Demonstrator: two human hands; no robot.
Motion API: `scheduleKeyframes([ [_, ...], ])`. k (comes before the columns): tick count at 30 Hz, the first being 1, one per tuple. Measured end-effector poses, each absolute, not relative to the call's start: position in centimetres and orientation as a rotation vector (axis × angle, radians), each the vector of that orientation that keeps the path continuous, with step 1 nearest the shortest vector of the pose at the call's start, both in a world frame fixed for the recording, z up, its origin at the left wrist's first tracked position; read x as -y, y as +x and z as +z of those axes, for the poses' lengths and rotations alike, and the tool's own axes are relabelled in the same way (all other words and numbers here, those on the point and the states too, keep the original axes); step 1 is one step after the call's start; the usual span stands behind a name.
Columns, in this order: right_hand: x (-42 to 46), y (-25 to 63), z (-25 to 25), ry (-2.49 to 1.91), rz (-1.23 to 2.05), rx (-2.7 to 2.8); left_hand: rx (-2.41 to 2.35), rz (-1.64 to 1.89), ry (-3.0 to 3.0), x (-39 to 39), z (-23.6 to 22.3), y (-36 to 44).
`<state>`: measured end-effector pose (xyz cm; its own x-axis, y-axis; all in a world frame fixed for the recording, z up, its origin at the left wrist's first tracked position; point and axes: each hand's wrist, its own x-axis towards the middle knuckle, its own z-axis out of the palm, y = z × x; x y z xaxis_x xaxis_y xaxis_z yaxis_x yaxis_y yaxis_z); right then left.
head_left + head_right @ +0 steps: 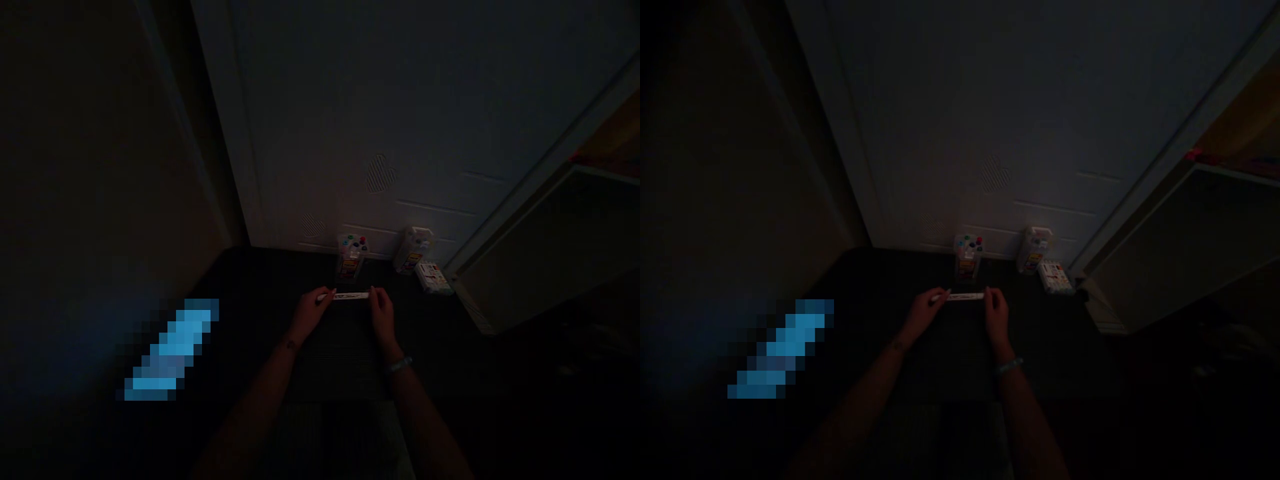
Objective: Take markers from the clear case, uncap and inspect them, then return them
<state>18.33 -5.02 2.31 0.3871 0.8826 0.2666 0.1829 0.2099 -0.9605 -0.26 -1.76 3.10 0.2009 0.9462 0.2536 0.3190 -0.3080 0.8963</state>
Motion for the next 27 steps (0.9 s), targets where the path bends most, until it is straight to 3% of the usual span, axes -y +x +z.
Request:
scheduleKeyframes([
  [10,4.81,18.91,1.82,-1.417,0.547,1.042,-1.035,1.211,1.535,1.66,3.66,0.03],
  [16,5.13,18.52,2.25,-1.313,0.675,1.125,-1.135,1.265,1.486,1.13,3.19,-0.34],
  [27,5.11,18.47,1.75,-1.404,0.629,1.144,-1.266,1.196,1.371,1.42,2.88,-0.32],
])
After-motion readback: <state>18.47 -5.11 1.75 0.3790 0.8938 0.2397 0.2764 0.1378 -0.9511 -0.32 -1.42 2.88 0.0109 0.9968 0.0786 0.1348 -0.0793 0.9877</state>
